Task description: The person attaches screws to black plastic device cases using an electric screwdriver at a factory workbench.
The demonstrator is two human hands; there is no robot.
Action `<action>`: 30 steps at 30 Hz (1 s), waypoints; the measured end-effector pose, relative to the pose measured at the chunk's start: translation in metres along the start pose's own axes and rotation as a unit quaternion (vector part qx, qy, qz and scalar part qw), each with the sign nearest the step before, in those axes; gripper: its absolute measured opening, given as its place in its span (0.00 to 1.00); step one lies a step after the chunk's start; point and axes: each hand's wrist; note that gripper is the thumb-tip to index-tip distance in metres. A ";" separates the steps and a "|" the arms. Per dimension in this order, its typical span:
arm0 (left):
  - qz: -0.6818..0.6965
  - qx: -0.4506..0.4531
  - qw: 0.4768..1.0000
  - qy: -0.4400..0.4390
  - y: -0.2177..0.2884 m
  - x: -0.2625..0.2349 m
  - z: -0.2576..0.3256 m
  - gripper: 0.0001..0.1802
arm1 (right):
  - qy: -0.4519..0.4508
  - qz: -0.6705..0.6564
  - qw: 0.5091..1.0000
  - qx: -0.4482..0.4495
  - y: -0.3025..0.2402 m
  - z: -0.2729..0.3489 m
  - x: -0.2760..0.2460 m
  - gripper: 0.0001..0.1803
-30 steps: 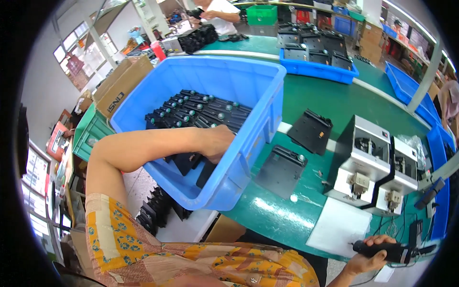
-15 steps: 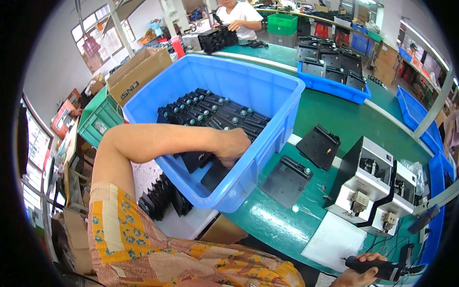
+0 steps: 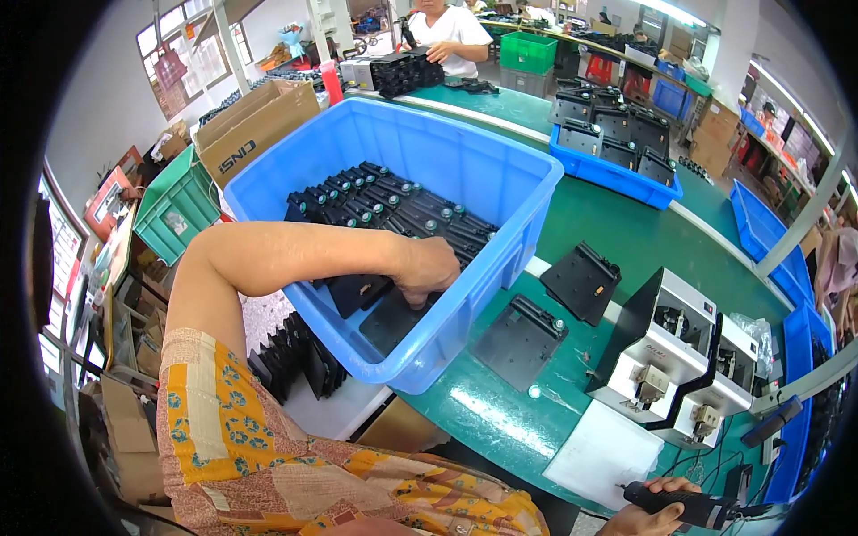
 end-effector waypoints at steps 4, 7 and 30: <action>-0.003 -0.006 1.000 -0.014 -0.005 0.004 -0.001 0.24 | 0.008 -0.003 1.000 -0.010 0.000 0.001 0.005 0.26; 0.006 0.000 1.000 -0.015 -0.008 0.001 0.001 0.22 | 0.006 -0.012 1.000 -0.008 -0.002 0.002 0.006 0.26; 0.070 -0.082 0.993 0.057 -0.061 -0.061 0.065 0.19 | -0.002 -0.025 1.000 -0.009 0.006 -0.003 -0.001 0.25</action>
Point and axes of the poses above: each hand's wrist, its own z-axis away from the middle knuckle, its own x-axis out of the palm, y = z × x, and after that the axes turned 7 degrees about x, right-handed
